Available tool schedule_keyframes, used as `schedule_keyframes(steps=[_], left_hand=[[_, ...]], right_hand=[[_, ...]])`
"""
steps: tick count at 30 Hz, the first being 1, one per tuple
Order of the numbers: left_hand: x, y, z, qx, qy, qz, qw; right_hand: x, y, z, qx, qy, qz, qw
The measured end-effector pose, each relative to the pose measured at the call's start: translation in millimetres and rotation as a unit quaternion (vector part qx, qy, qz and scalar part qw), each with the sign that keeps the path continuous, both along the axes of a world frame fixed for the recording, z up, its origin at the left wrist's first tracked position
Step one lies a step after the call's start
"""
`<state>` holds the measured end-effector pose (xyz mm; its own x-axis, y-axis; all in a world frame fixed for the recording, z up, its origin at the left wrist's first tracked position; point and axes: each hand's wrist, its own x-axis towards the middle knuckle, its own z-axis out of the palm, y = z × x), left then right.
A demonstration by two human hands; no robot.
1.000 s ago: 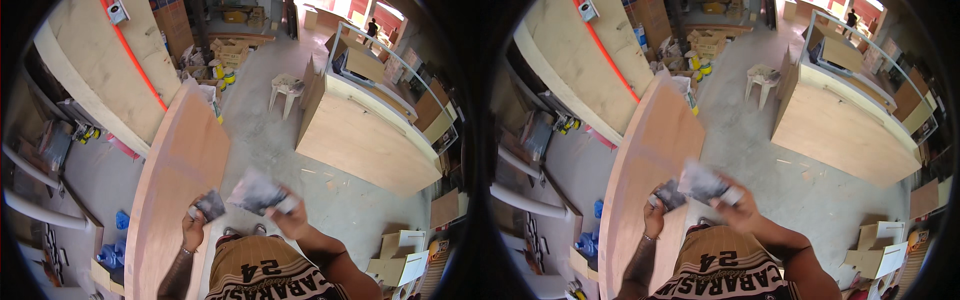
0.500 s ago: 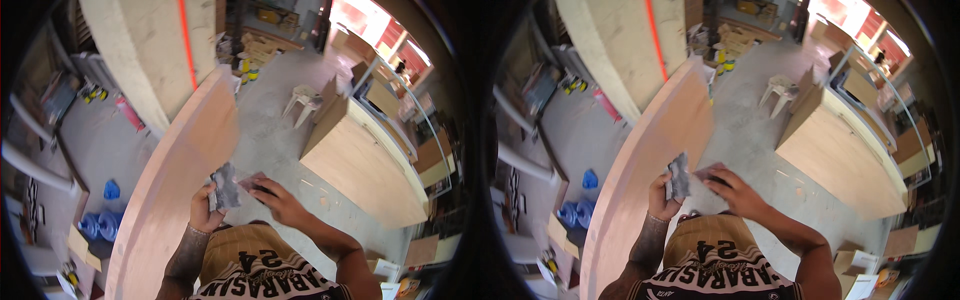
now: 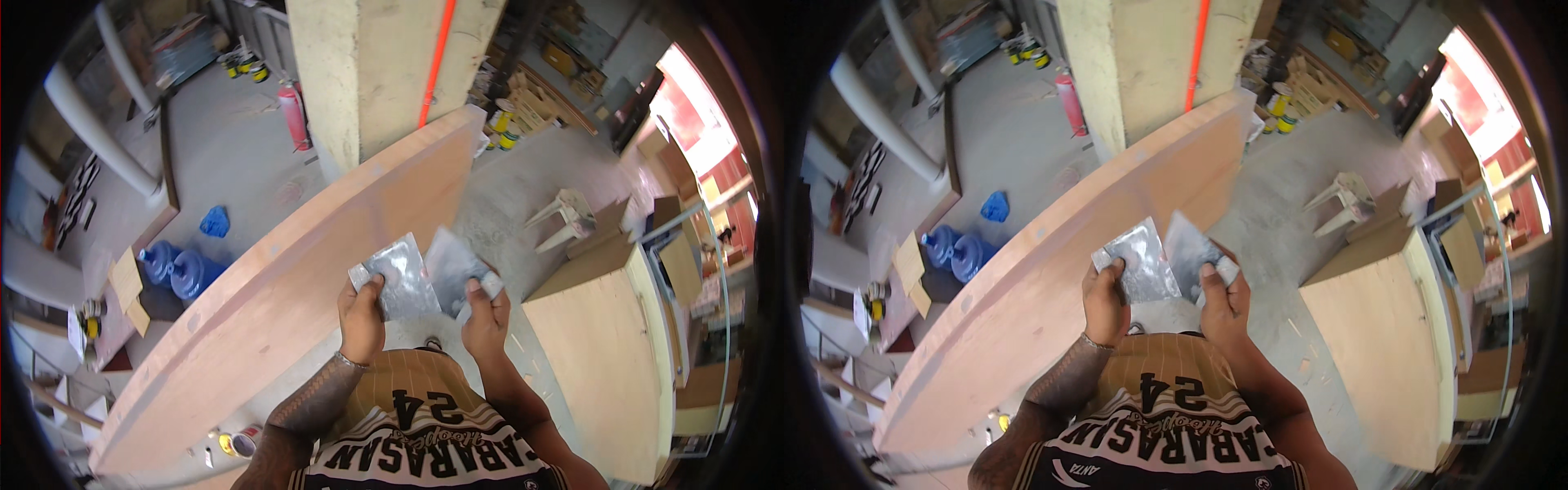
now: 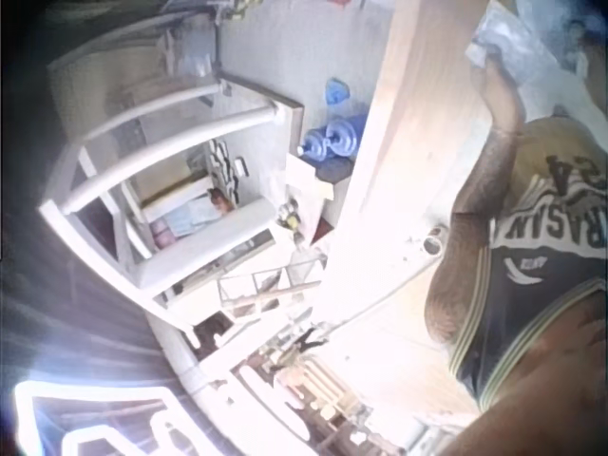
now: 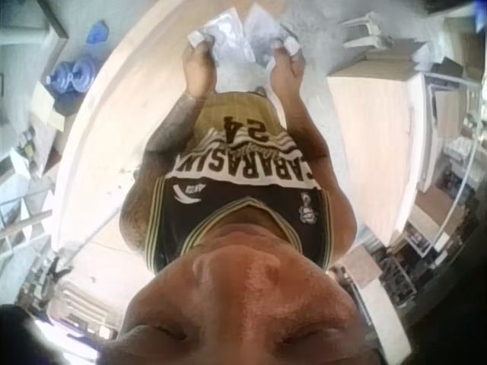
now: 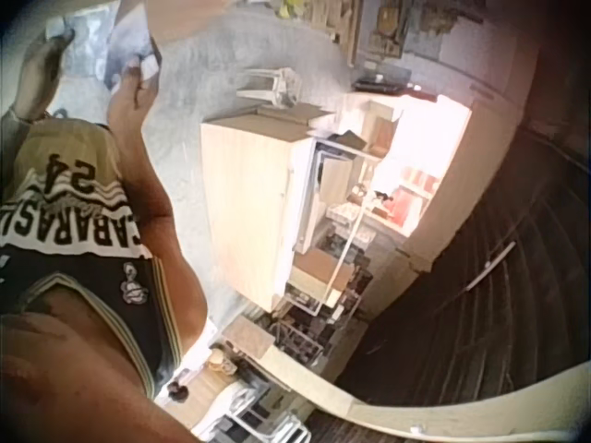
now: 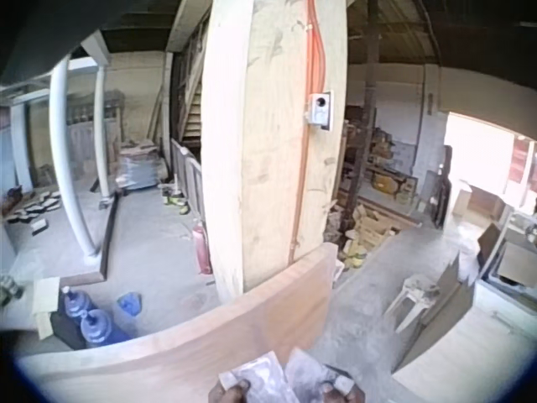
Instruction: Applying wood filler/putty to a plywood surface and spreading it with tools.
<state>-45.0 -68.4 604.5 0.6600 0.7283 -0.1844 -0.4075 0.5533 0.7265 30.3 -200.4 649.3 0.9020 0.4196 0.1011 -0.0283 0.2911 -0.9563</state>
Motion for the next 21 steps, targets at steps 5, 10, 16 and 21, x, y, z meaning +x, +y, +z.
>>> schedule_keyframes(steps=[5,10,16,21], left_hand=[[27,2,1,0.030,0.052,0.049,0.997],[62,-64,-3,-0.245,0.002,-0.117,0.962],[98,-150,25,-0.335,-0.072,-0.235,0.910],[112,-155,14,-0.285,-0.033,-0.128,0.949]], right_hand=[[40,-54,-29,-0.219,-0.159,0.141,0.952],[123,-93,-81,0.071,0.195,0.178,0.962],[165,-108,-63,0.231,0.337,0.272,0.871],[170,-163,-109,0.145,0.487,0.411,0.757]])
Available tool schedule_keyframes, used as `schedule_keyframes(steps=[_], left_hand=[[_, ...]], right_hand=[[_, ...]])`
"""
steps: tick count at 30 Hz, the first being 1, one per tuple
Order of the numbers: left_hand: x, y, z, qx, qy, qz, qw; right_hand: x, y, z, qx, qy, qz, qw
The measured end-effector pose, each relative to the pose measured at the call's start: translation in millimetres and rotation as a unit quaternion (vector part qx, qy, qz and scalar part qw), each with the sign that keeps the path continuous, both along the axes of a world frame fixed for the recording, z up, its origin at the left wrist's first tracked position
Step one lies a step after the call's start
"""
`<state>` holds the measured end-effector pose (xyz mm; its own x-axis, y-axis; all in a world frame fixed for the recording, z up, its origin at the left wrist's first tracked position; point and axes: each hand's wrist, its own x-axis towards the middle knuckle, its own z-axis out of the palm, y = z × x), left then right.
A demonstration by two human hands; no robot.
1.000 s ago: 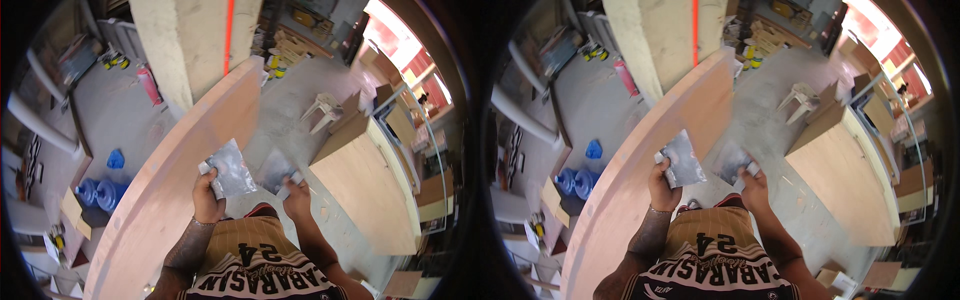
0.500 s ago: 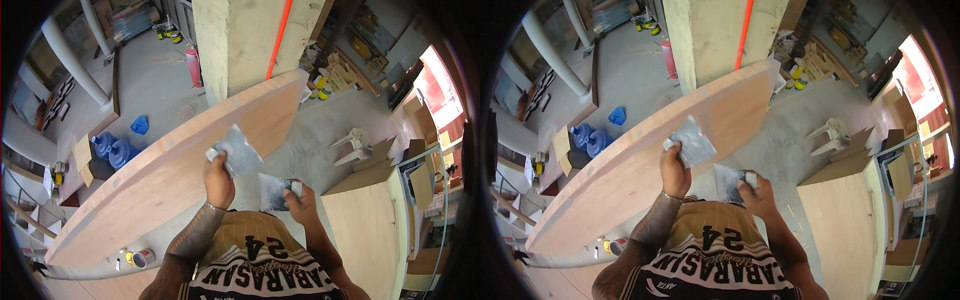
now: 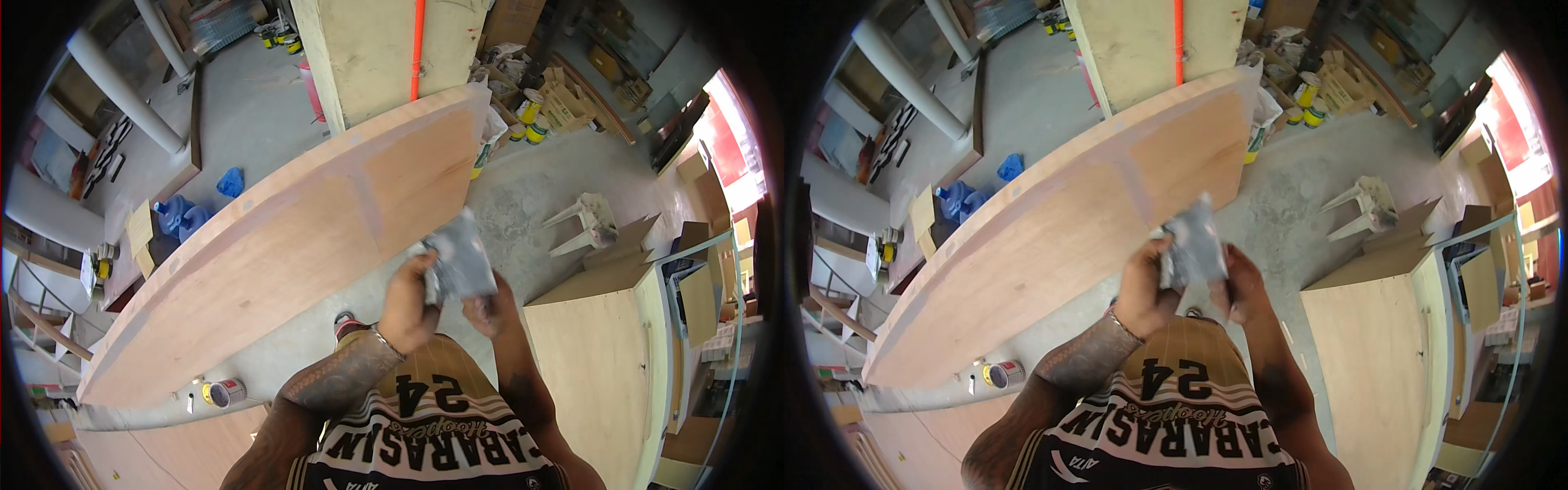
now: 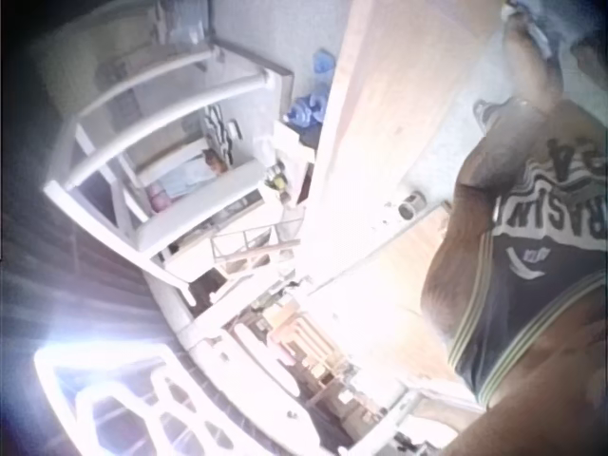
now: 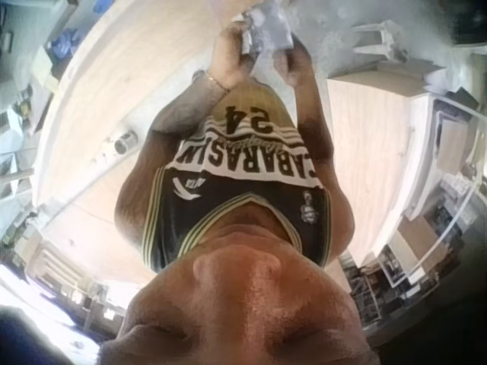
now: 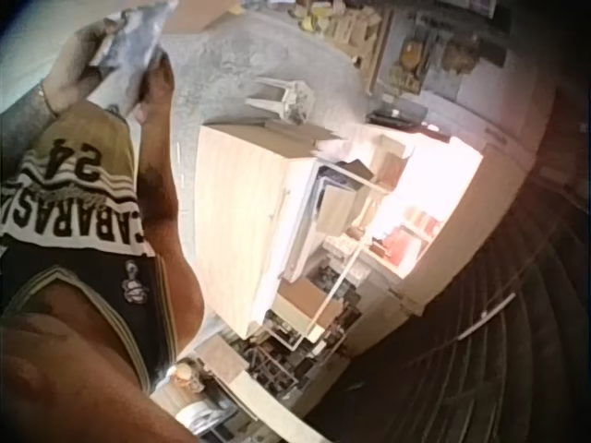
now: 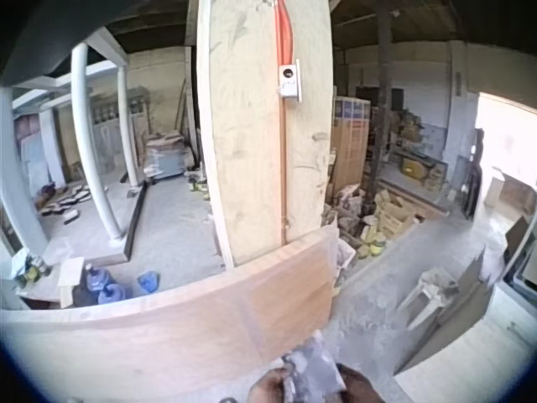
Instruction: Applying wood filler/putty to a plywood surface and spreading it with tools.
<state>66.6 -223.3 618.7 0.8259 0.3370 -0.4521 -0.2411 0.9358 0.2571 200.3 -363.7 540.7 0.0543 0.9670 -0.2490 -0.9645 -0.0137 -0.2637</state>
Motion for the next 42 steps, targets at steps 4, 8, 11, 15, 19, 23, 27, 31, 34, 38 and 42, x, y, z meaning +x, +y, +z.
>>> schedule_keyframes(steps=[4,8,11,15,19,23,27,31,34,38,42], left_hand=[[-1,14,-21,0.107,0.002,0.168,0.980],[-19,-1,-19,0.235,0.070,0.291,0.925],[-27,-15,-24,0.323,0.099,0.352,0.873],[-40,-27,-37,0.420,0.139,0.318,0.839],[-65,-23,-28,0.487,0.182,0.117,0.846],[-88,11,-20,0.594,0.111,-0.253,0.756],[-90,-2,-49,0.253,0.136,0.017,0.958],[-92,4,-74,-0.050,-0.001,-0.048,0.998],[-78,4,-68,-0.026,0.040,0.018,0.999],[-72,19,-65,0.075,0.077,0.189,0.976],[-74,16,-90,0.334,0.206,0.210,0.895]], right_hand=[[-46,-12,-10,-0.189,-0.316,-0.116,0.923],[-54,-3,45,-0.239,-0.246,-0.293,0.892],[-59,6,46,-0.134,-0.327,-0.342,0.871],[-67,10,35,-0.154,-0.388,-0.317,0.852],[-74,1,38,-0.187,-0.405,-0.292,0.846],[-59,-3,48,-0.168,-0.539,-0.330,0.756],[-46,-15,69,-0.022,-0.727,-0.354,0.588],[-55,-16,71,0.115,-0.876,-0.229,0.409],[-50,-18,45,0.066,-0.903,-0.118,0.408],[-30,-16,19,-0.182,-0.685,-0.024,0.705],[-41,4,7,-0.179,-0.299,-0.128,0.929]])
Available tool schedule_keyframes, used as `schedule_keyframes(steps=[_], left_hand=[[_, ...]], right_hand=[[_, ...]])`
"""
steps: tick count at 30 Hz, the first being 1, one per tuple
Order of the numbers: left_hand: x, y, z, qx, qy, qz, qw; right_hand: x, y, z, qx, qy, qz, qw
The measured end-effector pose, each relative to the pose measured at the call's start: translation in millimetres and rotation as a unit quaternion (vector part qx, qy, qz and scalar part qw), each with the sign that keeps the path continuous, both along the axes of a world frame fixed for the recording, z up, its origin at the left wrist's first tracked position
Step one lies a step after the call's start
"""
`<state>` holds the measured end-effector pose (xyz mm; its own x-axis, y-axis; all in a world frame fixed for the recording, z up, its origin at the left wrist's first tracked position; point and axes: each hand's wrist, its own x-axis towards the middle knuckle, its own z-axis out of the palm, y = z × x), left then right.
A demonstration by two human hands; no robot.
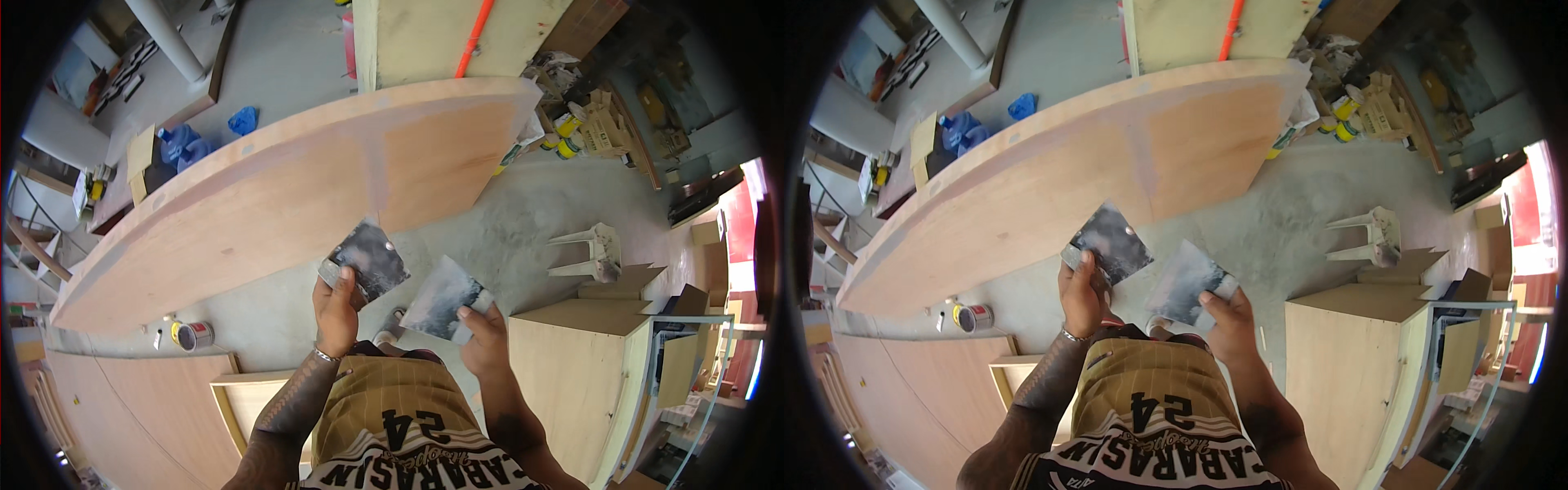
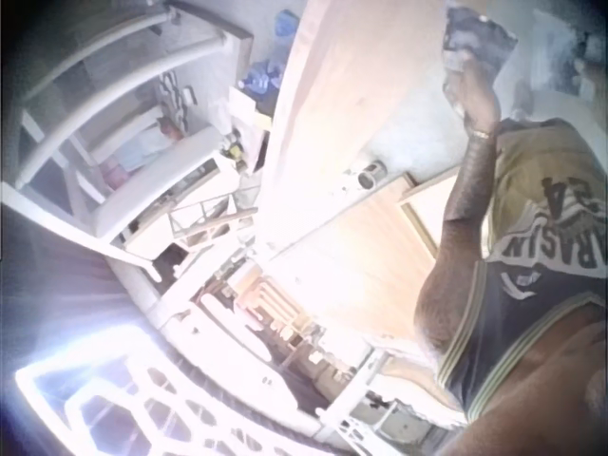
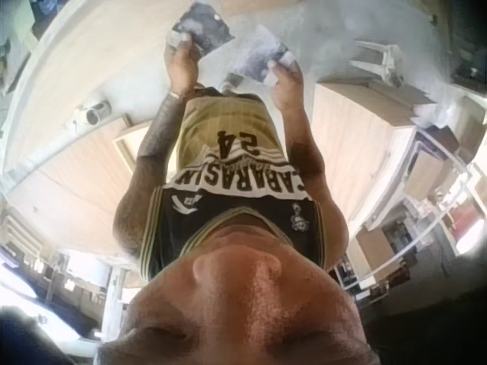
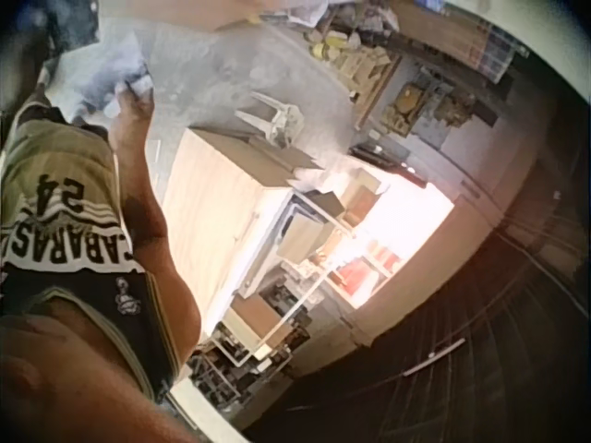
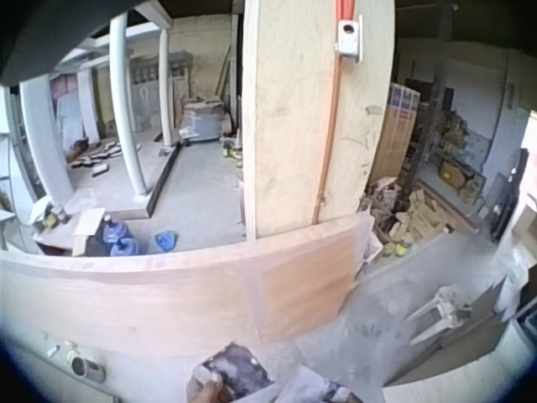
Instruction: Applying wood filler/putty to a plywood surface and spreading it with tools.
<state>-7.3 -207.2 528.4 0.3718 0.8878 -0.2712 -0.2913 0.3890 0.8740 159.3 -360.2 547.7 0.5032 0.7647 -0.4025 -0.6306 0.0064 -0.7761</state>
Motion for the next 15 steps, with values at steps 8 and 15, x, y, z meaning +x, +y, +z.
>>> schedule_keyframes(steps=[8,15], left_hand=[[-17,30,-59,0.018,0.172,-0.345,0.923],[-69,5,-212,-0.099,0.289,-0.136,0.942]], right_hand=[[16,62,-94,-0.083,0.031,0.058,0.994],[104,213,-160,-0.048,-0.604,0.089,0.791]])
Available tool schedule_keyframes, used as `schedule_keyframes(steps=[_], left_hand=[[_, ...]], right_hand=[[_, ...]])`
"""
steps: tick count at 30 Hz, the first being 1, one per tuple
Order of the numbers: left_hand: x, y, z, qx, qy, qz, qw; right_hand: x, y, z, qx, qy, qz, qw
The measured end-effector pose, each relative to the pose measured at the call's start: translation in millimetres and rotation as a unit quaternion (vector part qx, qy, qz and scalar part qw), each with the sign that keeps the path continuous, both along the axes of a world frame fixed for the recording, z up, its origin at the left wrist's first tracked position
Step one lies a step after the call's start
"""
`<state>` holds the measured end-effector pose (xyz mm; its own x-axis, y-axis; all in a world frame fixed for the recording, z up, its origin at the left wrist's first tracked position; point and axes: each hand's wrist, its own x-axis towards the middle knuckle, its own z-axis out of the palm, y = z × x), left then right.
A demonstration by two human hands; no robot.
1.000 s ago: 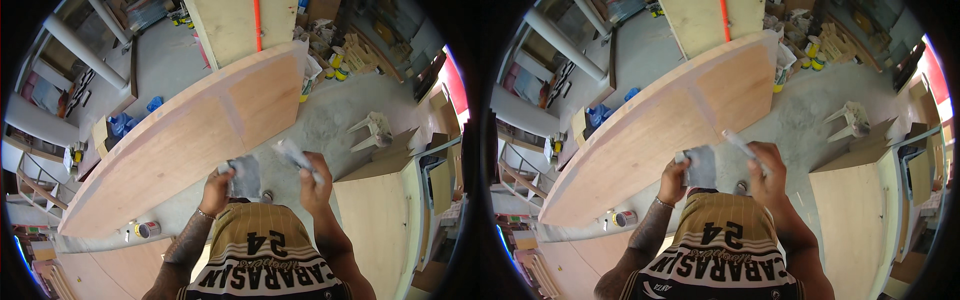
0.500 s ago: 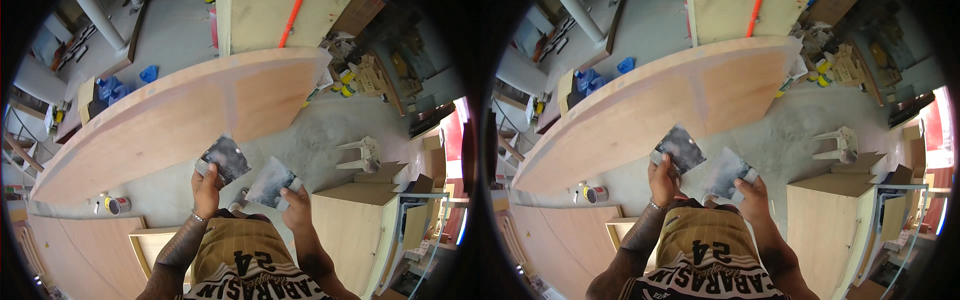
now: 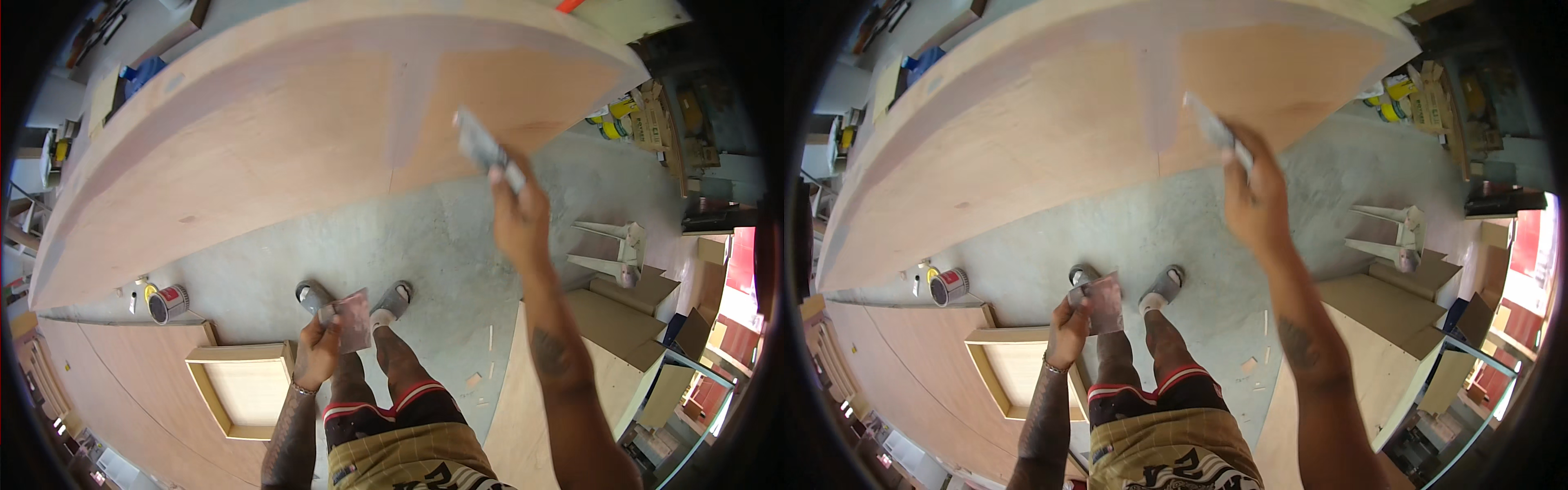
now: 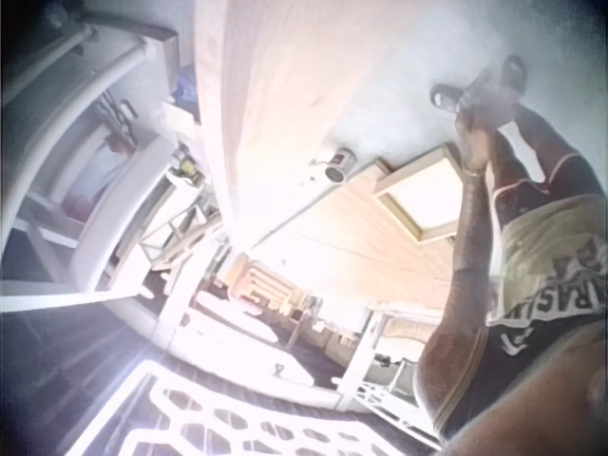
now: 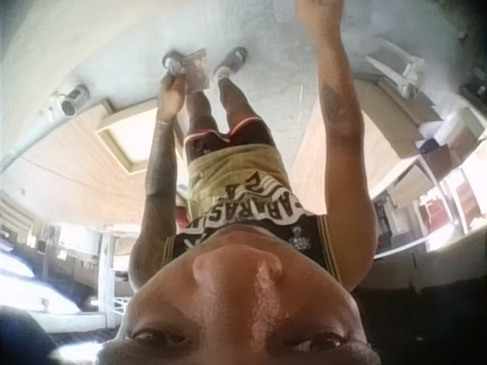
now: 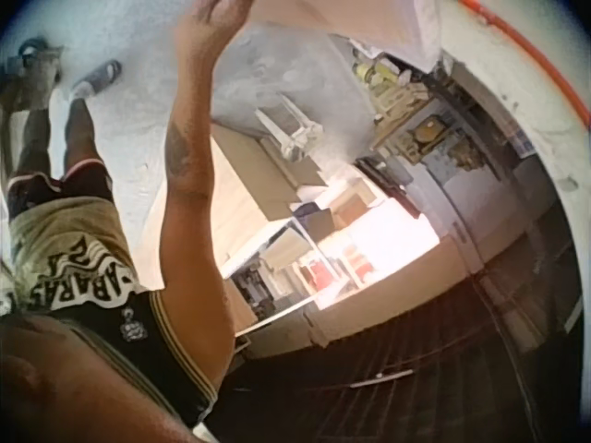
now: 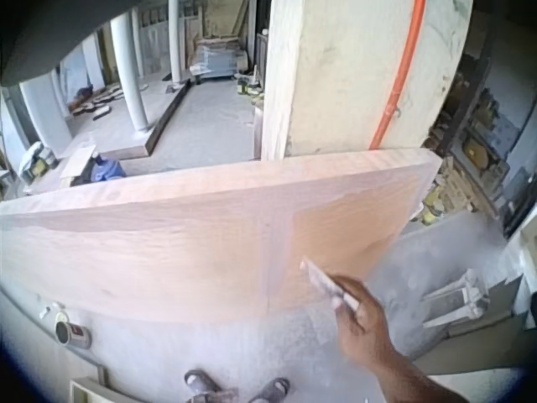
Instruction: Applying wood filler/putty to a plywood surface and spreading it with tools.
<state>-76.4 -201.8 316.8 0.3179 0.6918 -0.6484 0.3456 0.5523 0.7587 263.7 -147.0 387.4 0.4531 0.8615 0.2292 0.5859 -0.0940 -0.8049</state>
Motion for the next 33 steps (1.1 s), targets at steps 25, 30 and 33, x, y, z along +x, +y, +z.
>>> schedule_keyframes(steps=[25,30,33], left_hand=[[-31,-32,-69,-0.037,0.029,0.127,0.991],[-40,-34,-76,-0.033,0.026,0.104,0.994],[-38,-34,-76,-0.045,0.021,0.101,0.994]], right_hand=[[9,103,-150,0.099,-0.478,0.006,0.873],[15,85,-89,0.099,-0.446,0.031,0.889],[10,102,-50,0.139,-0.441,0.016,0.886]])
